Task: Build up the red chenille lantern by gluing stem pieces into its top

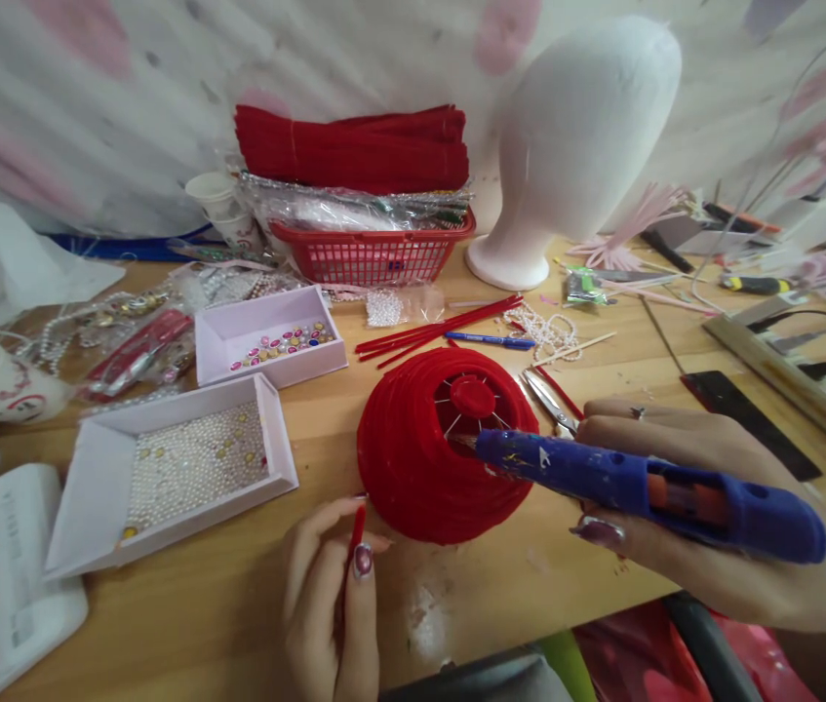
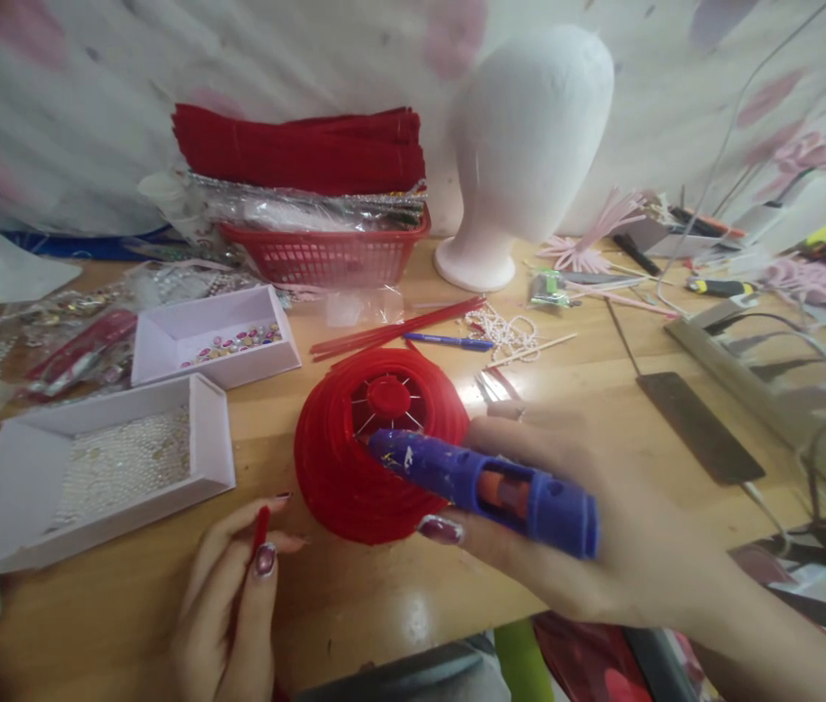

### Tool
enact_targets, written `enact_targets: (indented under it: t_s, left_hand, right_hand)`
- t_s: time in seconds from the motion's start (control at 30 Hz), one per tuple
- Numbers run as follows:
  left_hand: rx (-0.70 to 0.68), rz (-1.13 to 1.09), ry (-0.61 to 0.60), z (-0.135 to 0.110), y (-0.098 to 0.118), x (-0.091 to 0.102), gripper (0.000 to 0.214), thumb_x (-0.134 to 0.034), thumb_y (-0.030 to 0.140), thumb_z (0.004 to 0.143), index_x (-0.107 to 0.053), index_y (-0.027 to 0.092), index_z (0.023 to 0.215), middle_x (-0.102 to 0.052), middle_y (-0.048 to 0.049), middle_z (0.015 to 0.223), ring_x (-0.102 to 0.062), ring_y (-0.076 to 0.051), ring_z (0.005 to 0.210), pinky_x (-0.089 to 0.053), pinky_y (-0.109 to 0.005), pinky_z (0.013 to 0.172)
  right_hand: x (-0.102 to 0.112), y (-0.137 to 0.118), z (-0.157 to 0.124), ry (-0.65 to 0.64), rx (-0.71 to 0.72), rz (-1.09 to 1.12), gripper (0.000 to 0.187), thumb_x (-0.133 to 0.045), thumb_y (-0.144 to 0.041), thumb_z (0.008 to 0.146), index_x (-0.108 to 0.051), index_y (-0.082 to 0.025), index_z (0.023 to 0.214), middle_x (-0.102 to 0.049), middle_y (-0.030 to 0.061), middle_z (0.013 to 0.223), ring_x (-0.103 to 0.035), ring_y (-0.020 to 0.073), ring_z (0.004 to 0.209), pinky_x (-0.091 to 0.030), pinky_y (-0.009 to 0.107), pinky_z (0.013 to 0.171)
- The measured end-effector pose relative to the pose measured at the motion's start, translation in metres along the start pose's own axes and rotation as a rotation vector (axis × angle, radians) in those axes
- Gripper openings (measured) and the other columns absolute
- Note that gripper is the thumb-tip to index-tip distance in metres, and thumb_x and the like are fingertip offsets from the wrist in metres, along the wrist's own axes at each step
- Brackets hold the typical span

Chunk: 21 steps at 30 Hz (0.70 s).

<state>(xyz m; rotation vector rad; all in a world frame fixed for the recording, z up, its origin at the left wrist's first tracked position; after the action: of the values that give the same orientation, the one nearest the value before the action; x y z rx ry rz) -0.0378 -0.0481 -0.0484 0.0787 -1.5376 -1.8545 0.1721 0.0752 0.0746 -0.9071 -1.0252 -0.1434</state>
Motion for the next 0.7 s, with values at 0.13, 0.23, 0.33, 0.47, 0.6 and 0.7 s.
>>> enact_targets:
  t_s: [0.13, 0.23, 0.33, 0.47, 0.6, 0.7]
  left_hand:
    - [-0.018, -0.010, 0.009, 0.0001, -0.0003, 0.0000, 0.023, -0.048, 0.021, 0.097, -0.066, 0.024, 0.084, -0.066, -0.0040, 0.110, -0.061, -0.021, 0.105, -0.047, -0.031, 0.089]
    - [-0.002, -0.038, 0.003, 0.0004, -0.0009, -0.0002, 0.023, -0.048, 0.021, 0.097, -0.066, 0.025, 0.082, -0.067, -0.0028, 0.105, -0.061, -0.021, 0.102, -0.047, -0.031, 0.087]
    - [0.008, -0.068, -0.012, 0.0006, -0.0001, -0.0007, 0.024, -0.048, 0.020, 0.098, -0.065, 0.025, 0.083, -0.066, -0.0016, 0.100, -0.061, -0.019, 0.099, -0.046, -0.029, 0.086]
    - [0.008, -0.065, -0.014, 0.0005, 0.0017, -0.0005, 0.024, -0.048, 0.021, 0.099, -0.065, 0.024, 0.082, -0.066, -0.0029, 0.097, -0.062, -0.019, 0.095, -0.048, -0.030, 0.085]
    - [0.044, -0.037, -0.020, -0.0003, 0.0017, 0.0002, 0.026, -0.048, 0.026, 0.099, -0.066, 0.023, 0.081, -0.067, -0.0050, 0.100, -0.064, -0.021, 0.100, -0.049, -0.031, 0.084]
    - [0.043, -0.042, -0.027, -0.0007, 0.0012, 0.0004, 0.026, -0.048, 0.026, 0.099, -0.066, 0.023, 0.081, -0.067, -0.0046, 0.100, -0.064, -0.021, 0.101, -0.049, -0.030, 0.084]
  right_hand:
    - [-0.0013, -0.0006, -0.0002, -0.003, 0.011, -0.042, 0.014, -0.071, -0.036, 0.088, -0.061, -0.026, 0.087, -0.062, -0.0030, 0.069, -0.057, 0.0126, 0.057, -0.043, 0.024, 0.051]
    - [-0.0002, -0.0012, -0.0010, -0.018, -0.011, -0.040, 0.019, -0.068, -0.038, 0.090, -0.059, -0.025, 0.082, -0.059, -0.0030, 0.066, -0.054, 0.0118, 0.055, -0.040, 0.024, 0.049]
    - [0.0007, -0.0011, -0.0022, -0.026, -0.023, -0.029, 0.021, -0.066, -0.039, 0.092, -0.058, -0.024, 0.079, -0.058, -0.0022, 0.064, -0.053, 0.0122, 0.053, -0.039, 0.025, 0.046]
    - [-0.0004, 0.0005, -0.0043, 0.007, -0.014, -0.048, 0.017, -0.067, -0.039, 0.091, -0.061, -0.026, 0.085, -0.059, -0.0023, 0.066, -0.053, 0.0128, 0.054, -0.041, 0.026, 0.049]
    - [-0.0016, 0.0009, -0.0061, 0.025, -0.016, -0.119, 0.018, -0.069, -0.042, 0.089, -0.060, -0.026, 0.088, -0.058, -0.0040, 0.068, -0.053, 0.0120, 0.057, -0.039, 0.026, 0.053]
    - [-0.0010, -0.0026, -0.0057, 0.023, -0.029, -0.155, 0.020, -0.070, -0.041, 0.089, -0.059, -0.025, 0.085, -0.056, -0.0038, 0.067, -0.051, 0.0114, 0.057, -0.035, 0.026, 0.050]
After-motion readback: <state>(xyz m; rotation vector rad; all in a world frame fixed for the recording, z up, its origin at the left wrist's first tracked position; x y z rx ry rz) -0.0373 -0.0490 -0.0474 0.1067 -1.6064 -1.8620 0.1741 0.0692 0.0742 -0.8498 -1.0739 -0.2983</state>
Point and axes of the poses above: each hand's wrist, its own z-axis towards the middle knuckle, its own x-axis out of the back of the hand, y = z × x, the point moved 2 cm from there along z, towards the middle knuckle
